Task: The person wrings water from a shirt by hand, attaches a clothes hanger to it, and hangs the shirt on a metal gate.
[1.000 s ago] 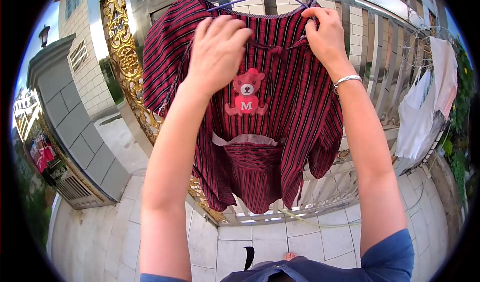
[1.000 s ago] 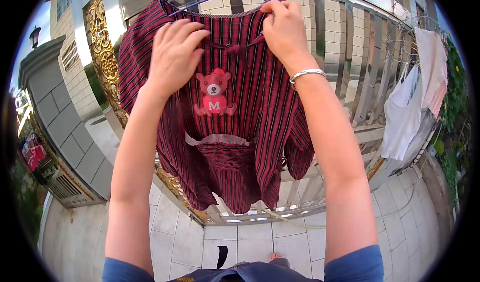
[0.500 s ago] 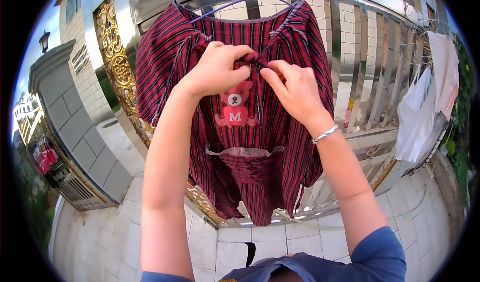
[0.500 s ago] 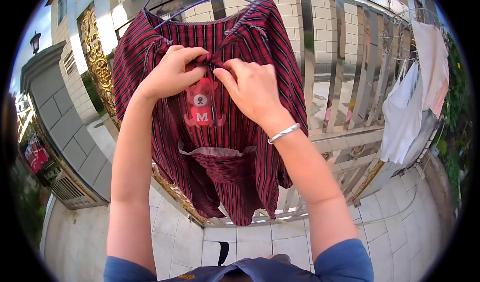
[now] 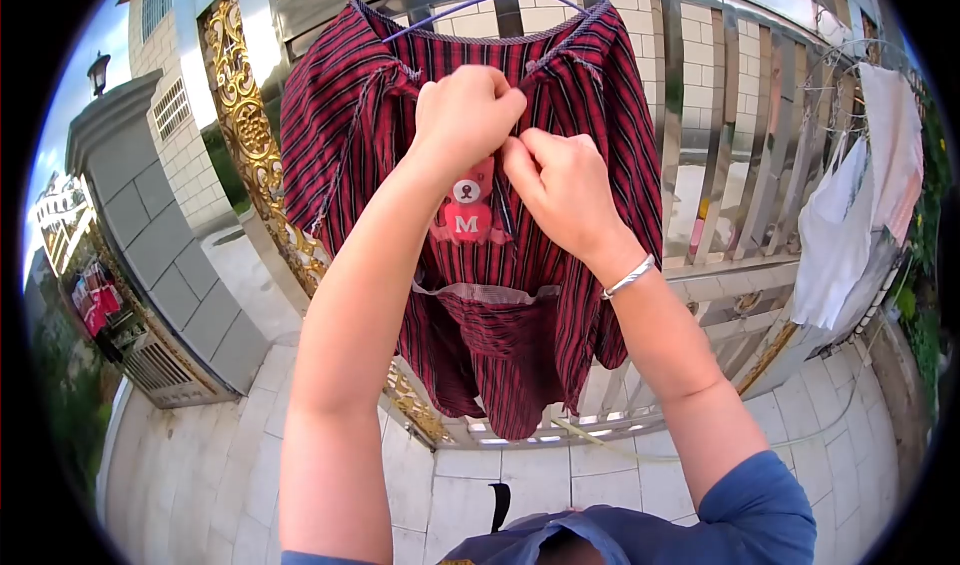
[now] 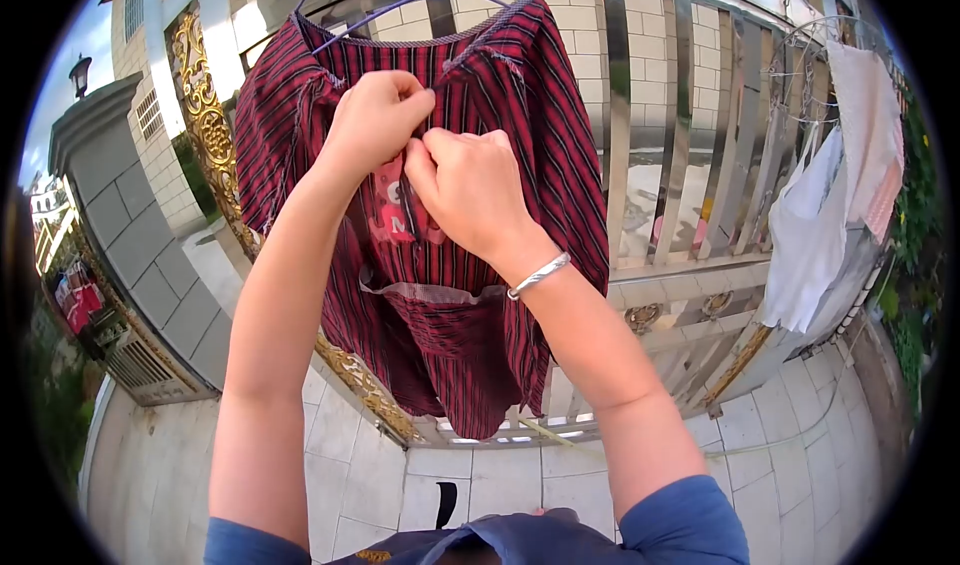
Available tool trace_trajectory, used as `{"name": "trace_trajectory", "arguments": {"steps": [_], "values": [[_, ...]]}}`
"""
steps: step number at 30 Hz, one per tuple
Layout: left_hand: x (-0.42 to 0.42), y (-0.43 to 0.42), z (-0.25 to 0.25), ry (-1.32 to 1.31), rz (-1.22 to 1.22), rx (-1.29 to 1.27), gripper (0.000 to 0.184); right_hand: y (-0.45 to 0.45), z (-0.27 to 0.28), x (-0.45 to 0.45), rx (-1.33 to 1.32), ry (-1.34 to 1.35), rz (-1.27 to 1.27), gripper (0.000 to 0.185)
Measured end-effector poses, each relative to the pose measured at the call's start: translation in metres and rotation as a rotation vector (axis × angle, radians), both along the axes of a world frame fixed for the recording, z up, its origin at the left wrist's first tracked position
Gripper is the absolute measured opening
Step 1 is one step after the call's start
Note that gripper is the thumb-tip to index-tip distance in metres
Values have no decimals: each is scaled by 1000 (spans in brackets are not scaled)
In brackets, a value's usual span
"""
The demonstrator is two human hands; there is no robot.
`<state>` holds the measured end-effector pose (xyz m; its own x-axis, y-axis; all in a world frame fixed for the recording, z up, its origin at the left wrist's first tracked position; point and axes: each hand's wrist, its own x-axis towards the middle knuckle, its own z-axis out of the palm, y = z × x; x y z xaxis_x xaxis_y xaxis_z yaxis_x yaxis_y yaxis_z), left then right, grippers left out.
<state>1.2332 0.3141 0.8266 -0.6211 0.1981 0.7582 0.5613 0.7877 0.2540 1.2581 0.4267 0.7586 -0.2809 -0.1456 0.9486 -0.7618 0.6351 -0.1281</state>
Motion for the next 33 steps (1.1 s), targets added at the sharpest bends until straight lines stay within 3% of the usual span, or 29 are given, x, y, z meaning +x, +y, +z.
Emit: {"name": "trace_trajectory", "arguments": {"steps": [8,11,14,16,17,18,20,22,23,26,30,33], "values": [[-5,9,15,34,17,168,24,-2,15,5,-93,-16,1,28],[-9,2,23,-110,-373,277,20,0,22,4,3,43,-33,27],[1,5,27,-376,-458,207,25,-2,25,-5,81,229,-12,24],[7,12,21,-322,-421,214,27,5,26,-5,114,173,60,23],[6,13,16,-389,-487,398,26,6,25,-6,113,173,65,23],[2,11,11,-454,-550,584,25,6,24,-9,54,86,202,23],[-7,-1,3,-541,-448,751,20,5,16,-20,-13,-130,403,26],[-6,-16,-2,-555,-370,804,20,-3,3,-30,-144,-401,619,29],[-7,-22,1,-536,-445,831,20,-9,3,-31,-160,-398,662,30],[-13,-36,7,-492,-584,957,16,-28,13,-29,-180,-345,666,31],[-7,-53,11,-538,-519,1078,12,-53,21,-16,-116,-229,488,31],[-13,-61,5,-605,-699,1261,11,-67,13,-6,-52,-144,363,29]]}}
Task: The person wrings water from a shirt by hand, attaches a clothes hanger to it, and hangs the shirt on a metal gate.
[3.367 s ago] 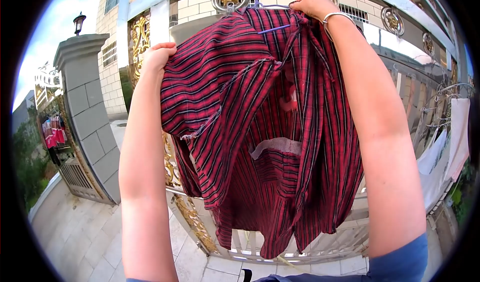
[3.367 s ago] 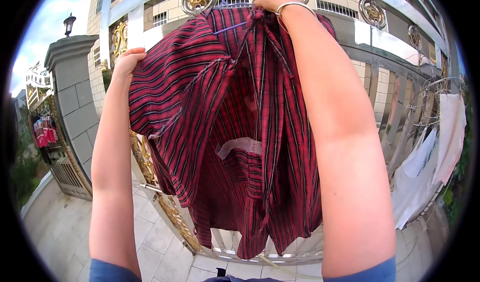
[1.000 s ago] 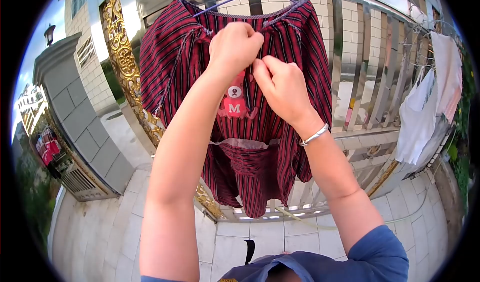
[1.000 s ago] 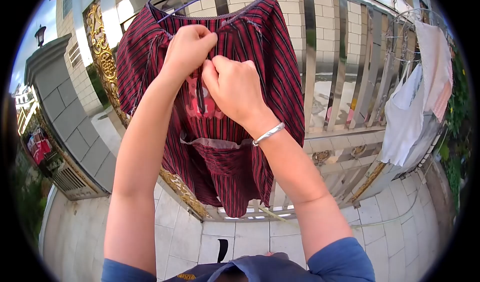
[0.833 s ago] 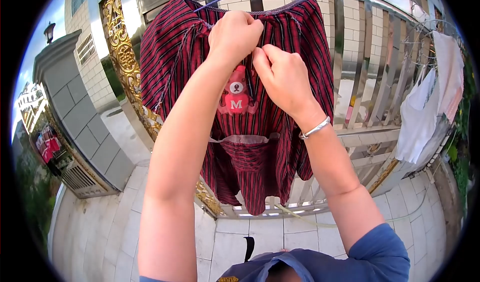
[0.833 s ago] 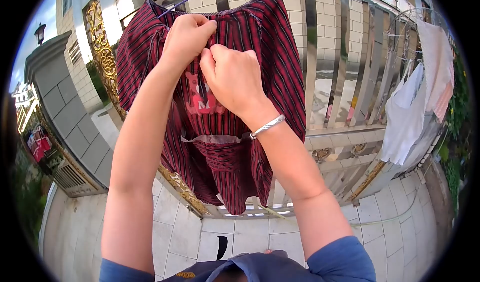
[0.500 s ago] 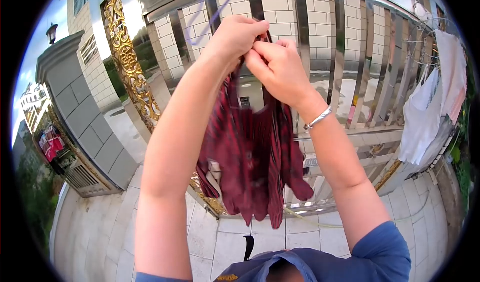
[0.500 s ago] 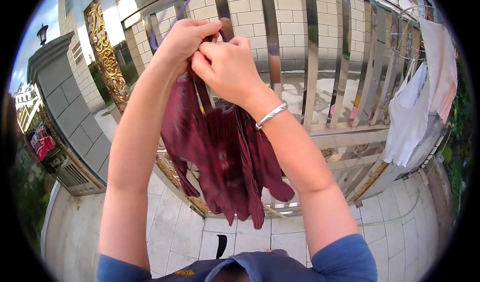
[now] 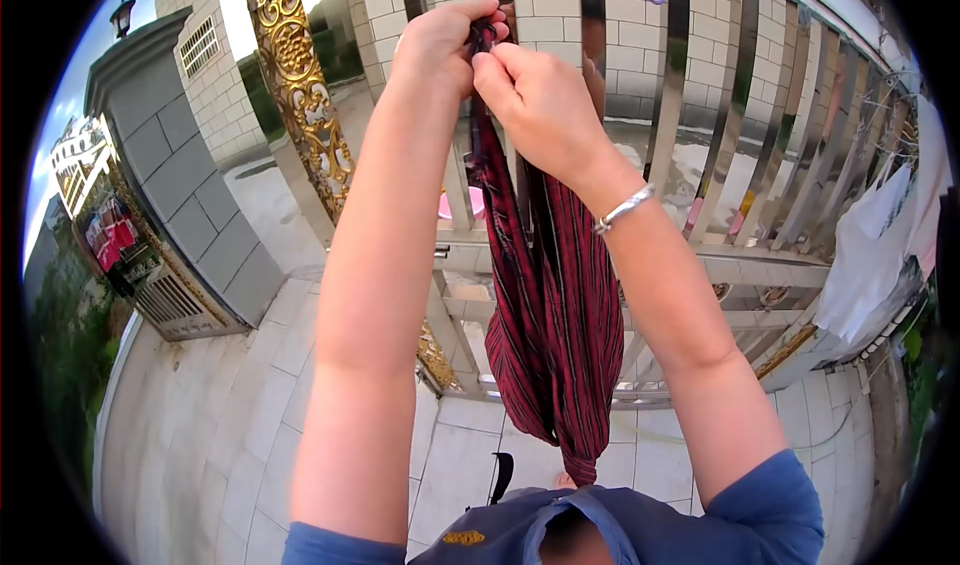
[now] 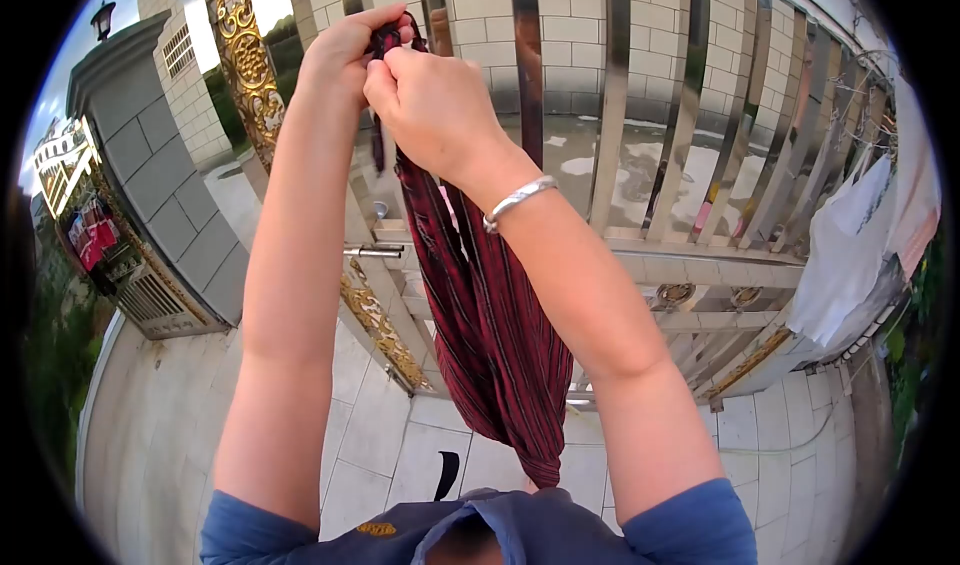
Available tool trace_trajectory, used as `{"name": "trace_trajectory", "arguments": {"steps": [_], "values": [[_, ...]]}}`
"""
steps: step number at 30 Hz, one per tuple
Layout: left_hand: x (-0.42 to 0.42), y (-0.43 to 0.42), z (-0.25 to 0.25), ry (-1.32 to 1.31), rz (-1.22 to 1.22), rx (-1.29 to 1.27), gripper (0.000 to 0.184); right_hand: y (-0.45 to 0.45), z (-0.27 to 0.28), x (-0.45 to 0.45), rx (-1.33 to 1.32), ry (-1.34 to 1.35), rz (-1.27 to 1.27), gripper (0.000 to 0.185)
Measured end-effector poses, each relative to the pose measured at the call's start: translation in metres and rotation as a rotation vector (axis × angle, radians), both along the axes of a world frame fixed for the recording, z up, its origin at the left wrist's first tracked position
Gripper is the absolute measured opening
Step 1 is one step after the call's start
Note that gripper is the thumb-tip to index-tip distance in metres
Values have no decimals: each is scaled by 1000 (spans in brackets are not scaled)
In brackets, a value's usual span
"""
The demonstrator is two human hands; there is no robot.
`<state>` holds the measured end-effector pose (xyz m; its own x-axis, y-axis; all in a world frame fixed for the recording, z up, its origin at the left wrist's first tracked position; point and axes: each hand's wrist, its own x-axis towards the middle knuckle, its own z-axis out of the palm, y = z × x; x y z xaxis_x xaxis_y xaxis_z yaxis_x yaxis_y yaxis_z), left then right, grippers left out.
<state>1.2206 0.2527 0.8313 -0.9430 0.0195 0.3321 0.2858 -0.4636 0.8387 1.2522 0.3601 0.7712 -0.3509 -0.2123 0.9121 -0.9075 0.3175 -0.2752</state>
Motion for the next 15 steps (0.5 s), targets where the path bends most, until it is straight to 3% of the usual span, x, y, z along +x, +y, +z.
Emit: {"name": "trace_trajectory", "arguments": {"steps": [3,6,8,11,15], "values": [[11,0,-13,-11,-3,48,10,-3,-9,17,4,-7,-23,30],[39,-7,-21,-31,3,28,9,2,-11,27,-126,-300,347,30],[67,-5,-22,-105,73,39,10,14,-12,32,-84,-409,458,32],[82,-20,-37,-25,-189,58,18,23,-14,37,-56,-459,563,32],[104,-25,-49,-6,-223,153,21,24,-16,48,-44,-498,570,34]]}}
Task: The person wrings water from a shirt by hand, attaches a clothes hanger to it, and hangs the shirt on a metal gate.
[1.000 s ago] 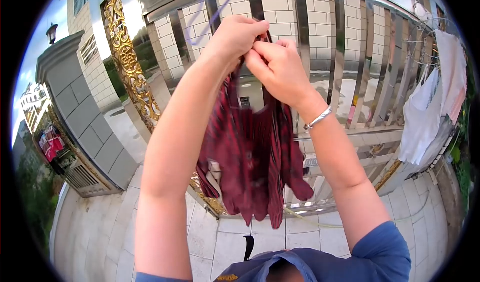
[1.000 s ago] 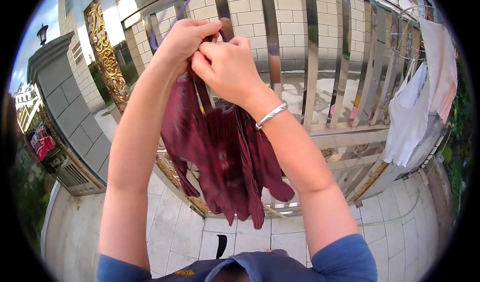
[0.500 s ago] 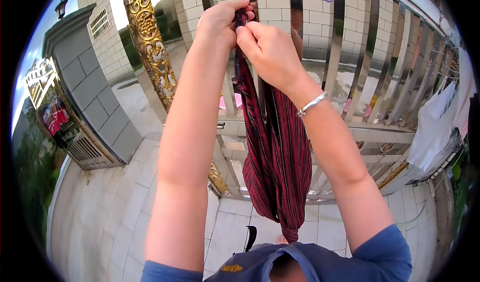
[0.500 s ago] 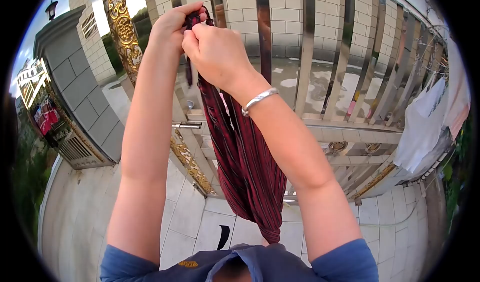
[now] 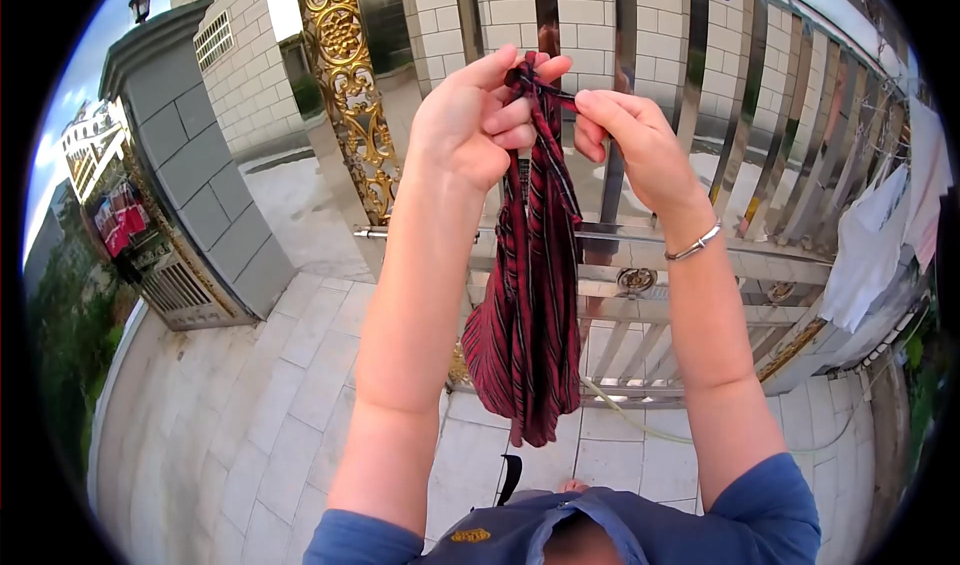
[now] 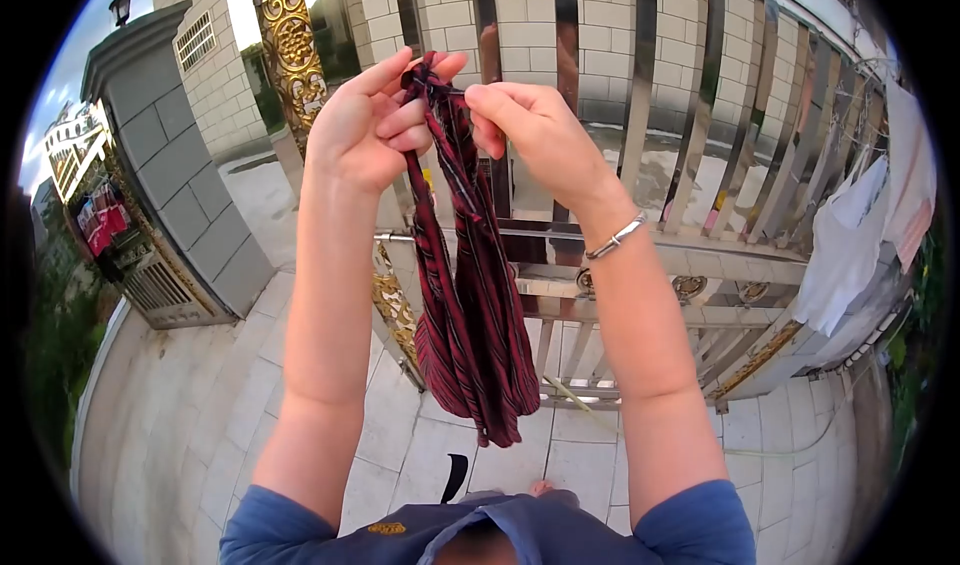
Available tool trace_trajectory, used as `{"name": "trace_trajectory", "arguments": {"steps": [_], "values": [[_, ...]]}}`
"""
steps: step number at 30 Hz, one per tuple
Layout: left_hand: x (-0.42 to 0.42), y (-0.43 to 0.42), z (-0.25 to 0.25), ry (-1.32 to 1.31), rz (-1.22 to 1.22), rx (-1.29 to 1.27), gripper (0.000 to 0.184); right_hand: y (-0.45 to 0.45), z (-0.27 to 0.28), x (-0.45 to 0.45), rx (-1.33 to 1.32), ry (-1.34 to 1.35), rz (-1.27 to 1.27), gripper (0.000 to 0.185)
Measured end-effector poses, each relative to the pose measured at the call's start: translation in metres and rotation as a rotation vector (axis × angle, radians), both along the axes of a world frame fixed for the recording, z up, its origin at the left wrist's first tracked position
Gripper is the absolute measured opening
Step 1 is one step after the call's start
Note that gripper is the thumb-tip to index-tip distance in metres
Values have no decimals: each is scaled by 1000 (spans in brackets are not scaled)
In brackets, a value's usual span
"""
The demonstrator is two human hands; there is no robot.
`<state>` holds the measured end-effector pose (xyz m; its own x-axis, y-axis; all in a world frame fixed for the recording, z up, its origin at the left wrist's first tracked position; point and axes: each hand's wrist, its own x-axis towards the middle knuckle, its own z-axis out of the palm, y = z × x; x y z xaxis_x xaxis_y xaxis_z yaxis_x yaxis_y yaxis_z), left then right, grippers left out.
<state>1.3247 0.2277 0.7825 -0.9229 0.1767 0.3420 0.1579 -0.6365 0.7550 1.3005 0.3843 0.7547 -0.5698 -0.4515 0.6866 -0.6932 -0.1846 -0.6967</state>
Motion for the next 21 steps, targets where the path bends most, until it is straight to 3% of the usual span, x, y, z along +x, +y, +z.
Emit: {"name": "trace_trajectory", "arguments": {"steps": [2,8,10,14,19,21], "values": [[5,-3,-4,19,2,29,22,-2,-2,7,-51,-136,30,34],[31,0,-7,124,72,49,25,-23,-20,24,-70,-125,93,33],[41,6,-9,60,239,6,25,-23,-23,34,-91,-201,132,23],[55,2,-20,5,324,16,18,-18,-29,43,-67,-279,224,20],[68,-22,-29,-142,552,175,9,-44,-33,67,-43,-422,411,17],[75,-32,-27,-166,639,225,8,-63,-35,84,-130,-422,361,15]]}}
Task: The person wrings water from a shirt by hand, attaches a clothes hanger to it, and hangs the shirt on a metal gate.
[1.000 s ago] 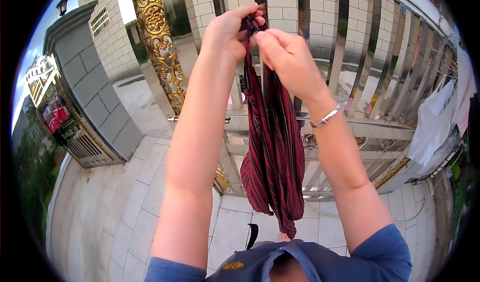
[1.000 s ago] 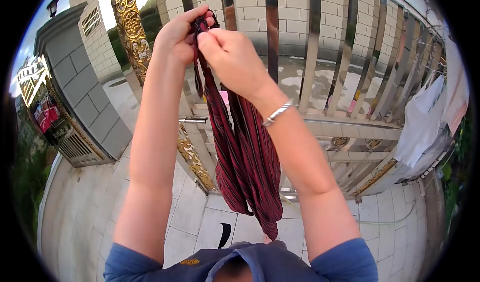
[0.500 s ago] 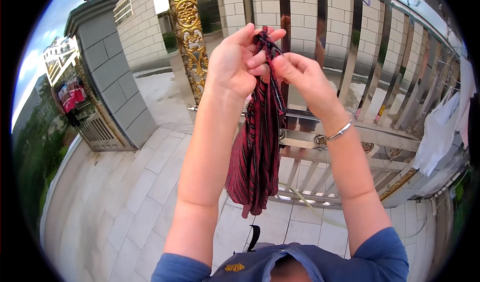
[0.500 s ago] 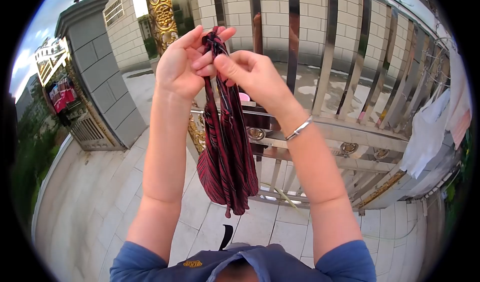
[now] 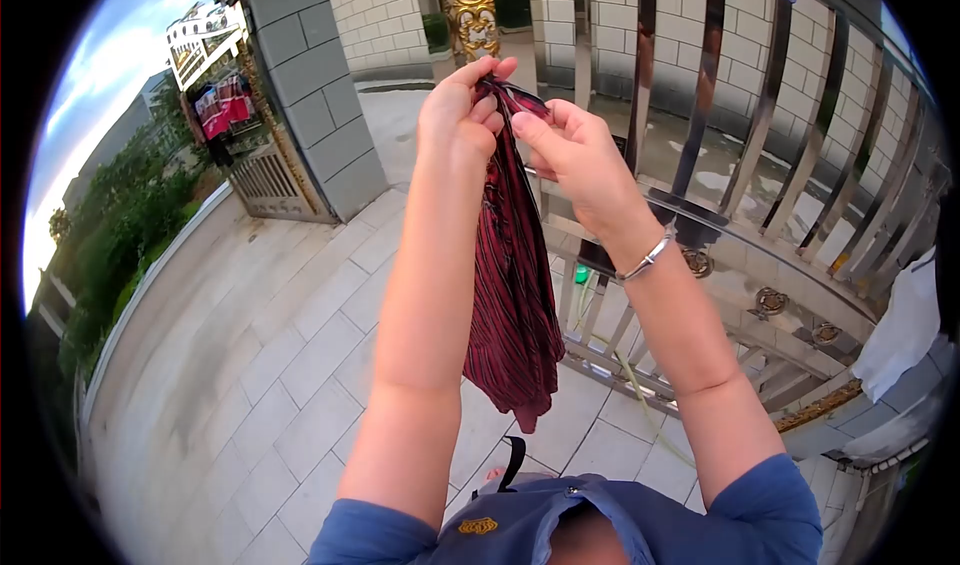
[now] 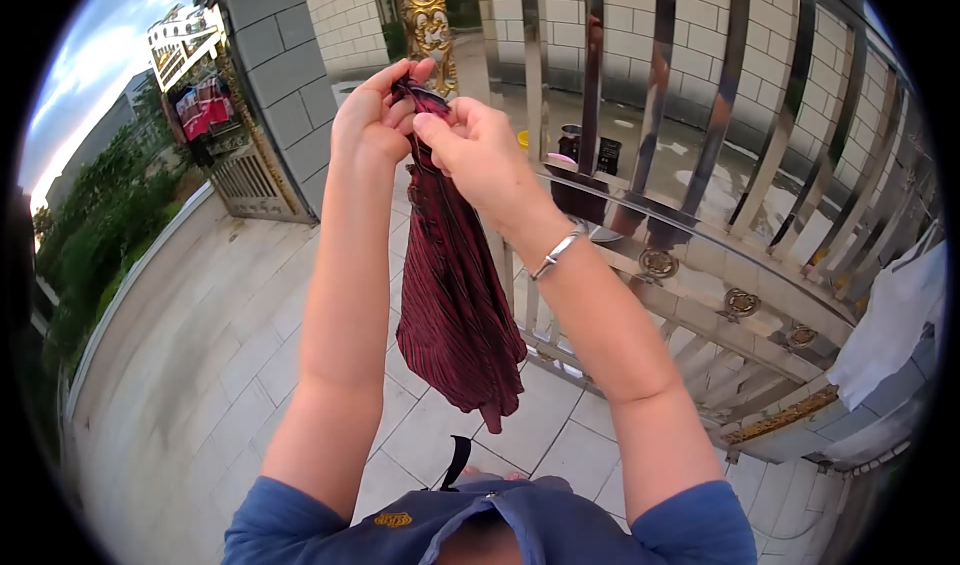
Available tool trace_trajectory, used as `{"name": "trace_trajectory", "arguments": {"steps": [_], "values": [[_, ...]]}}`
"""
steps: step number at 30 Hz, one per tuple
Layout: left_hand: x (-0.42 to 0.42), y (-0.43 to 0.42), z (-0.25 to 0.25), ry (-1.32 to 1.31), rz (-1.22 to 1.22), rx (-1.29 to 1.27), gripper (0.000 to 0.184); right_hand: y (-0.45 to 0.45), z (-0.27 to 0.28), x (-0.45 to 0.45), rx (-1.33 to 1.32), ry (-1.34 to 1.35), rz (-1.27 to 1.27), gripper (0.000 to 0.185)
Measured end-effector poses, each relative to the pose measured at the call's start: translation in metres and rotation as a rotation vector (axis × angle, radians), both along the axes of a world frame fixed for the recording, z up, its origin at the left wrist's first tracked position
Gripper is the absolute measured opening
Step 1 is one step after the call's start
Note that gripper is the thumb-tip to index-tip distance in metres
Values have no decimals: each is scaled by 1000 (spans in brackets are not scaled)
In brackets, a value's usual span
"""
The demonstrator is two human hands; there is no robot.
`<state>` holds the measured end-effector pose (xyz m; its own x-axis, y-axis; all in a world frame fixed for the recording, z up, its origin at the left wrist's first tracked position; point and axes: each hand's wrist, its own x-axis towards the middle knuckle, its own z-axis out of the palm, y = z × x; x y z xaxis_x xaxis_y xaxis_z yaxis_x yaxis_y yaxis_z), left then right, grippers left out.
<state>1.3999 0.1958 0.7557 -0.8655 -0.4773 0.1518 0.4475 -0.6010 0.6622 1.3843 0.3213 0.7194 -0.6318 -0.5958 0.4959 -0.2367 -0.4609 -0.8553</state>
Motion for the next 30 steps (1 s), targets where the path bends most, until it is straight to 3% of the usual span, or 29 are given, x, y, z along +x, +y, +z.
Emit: {"name": "trace_trajectory", "arguments": {"steps": [3,8,11,12,13,15,19,26,30], "values": [[13,-10,2,-9,106,91,6,-20,-5,23,-21,60,-34,15],[64,-29,0,106,173,-153,7,-26,5,54,52,130,103,18],[89,-42,1,125,179,-283,12,-45,15,57,148,360,-29,42],[97,-41,0,103,249,-361,12,-48,22,58,286,577,-214,53],[104,-40,-1,78,317,-441,13,-53,24,65,283,573,-203,53],[121,-41,-6,68,304,-434,16,-62,27,81,447,799,-464,55],[139,-66,-15,-8,261,-495,19,-83,21,93,410,716,-437,46],[141,-90,-11,204,441,-408,12,-123,10,126,144,918,-559,36],[147,-114,3,188,430,-606,11,-135,18,134,93,964,-620,38]]}}
